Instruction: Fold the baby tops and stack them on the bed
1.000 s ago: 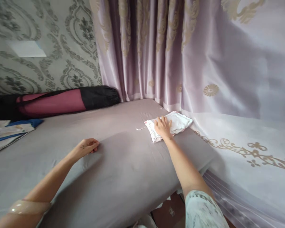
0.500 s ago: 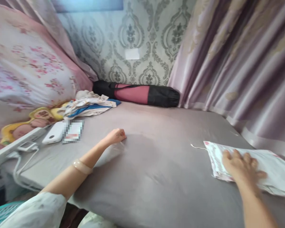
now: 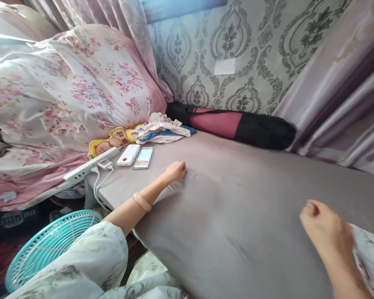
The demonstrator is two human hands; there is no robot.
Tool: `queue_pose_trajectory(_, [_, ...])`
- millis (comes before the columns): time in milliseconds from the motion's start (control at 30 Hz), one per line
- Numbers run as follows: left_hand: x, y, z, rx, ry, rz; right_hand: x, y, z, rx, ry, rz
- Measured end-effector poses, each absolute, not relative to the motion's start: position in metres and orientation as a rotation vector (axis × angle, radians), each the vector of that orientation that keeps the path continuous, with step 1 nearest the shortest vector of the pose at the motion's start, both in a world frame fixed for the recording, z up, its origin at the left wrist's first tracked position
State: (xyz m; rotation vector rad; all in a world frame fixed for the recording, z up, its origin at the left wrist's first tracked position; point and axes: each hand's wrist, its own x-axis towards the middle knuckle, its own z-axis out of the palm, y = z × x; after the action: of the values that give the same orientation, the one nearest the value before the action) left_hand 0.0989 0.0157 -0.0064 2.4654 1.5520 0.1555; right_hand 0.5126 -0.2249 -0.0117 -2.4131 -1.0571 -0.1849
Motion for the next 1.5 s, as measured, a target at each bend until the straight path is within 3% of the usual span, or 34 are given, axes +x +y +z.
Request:
queue_pose_trajectory(200, [0.096,0.027,-0.015,2.431,1.507,0.16,0.426,-0.129,-0.022,-2.36,-1.315,-0.011])
queue_pose_trajectory(533, [0.102,0.046,-0.01,2.321,1.527,0.055,0.338,-0.059,-0.024,-2.168,-1.558,0.161])
queue_pose_trajectory(933, [0.073,0.089,-0.008,1.819,1.184,0.179,0.327,-0.049,-0.061,-2.099,-1.57,0.004])
queue_pose_trajectory(1267, [0.002,0.175,0.035,1.837,1.711,0.824,0.324,-0.05,-0.062,-2.089,-1.565,-0.001])
queue_pose_trajectory(1500, [-0.036,0.218,0.051,1.928,2.193,0.96,0.32,-0.053,-0.058,-2.099,-1.556,0.029])
